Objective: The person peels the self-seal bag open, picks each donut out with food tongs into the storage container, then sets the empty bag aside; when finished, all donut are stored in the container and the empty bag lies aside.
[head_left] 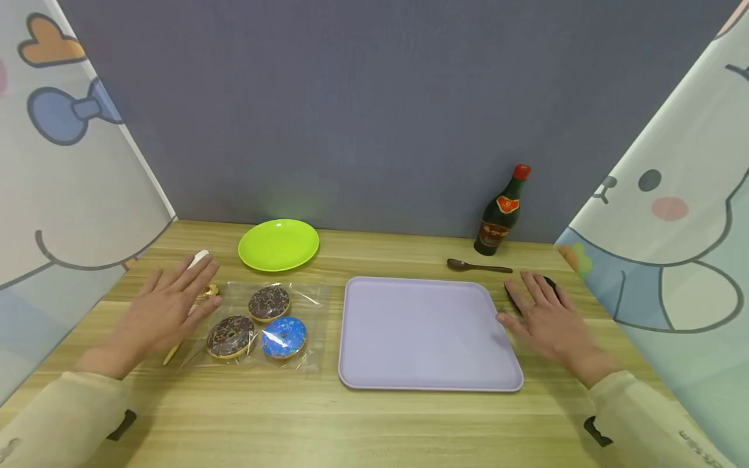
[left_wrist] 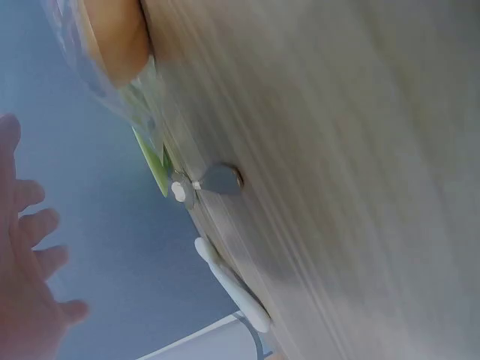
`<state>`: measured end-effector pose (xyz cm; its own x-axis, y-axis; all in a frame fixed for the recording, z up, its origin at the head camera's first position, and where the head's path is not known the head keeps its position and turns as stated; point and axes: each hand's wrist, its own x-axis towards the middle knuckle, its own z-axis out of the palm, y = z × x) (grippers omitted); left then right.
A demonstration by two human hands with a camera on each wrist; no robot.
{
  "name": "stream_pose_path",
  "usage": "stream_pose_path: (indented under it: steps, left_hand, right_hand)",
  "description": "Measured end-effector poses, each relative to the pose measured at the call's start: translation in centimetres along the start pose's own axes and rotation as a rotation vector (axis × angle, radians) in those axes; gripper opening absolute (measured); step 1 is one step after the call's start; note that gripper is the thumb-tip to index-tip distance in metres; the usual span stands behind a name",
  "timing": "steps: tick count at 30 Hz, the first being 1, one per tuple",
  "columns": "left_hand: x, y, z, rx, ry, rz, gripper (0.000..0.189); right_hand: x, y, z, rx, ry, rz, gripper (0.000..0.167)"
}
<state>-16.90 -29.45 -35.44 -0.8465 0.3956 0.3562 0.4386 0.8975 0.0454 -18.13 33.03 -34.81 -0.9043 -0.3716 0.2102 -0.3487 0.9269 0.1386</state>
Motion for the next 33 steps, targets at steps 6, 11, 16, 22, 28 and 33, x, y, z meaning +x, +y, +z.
stream_pose_path:
  steps: [6,11,16,22,28,33]
  left_hand:
    - [0.4,0.2,0.0,-0.166,0.027,0.010,0.049]
    - [0.5,0.2,0.1,-0.229,0.085,0.045,0.037]
    - [0.2,0.3,0.6,-0.224,0.131,0.098,0.030]
    - [0.2,0.4,1.3,-0.255,0.177,0.146,0.018]
    - [0.5,0.6,1.7,-0.297,0.181,0.185,0.016]
    - [0.6,0.8,2.0,-0.310,0.170,0.192,0.016]
  right_hand:
    - [0.6,-3.7,0.2,0.033,0.106,-0.120,0.063]
    - [1.7,-7.9,0.3,0.099,0.241,-0.295,0.054]
    - [3.0,-12.3,0.1,0.180,0.290,-0.429,0.048]
    - [4.1,-17.9,-0.2,0.301,0.249,-0.556,0.036]
    - [4.9,-23.0,-0.7,0.378,0.188,-0.624,0.029]
    - [5.6,-25.8,-0.7,0.380,0.192,-0.646,0.025]
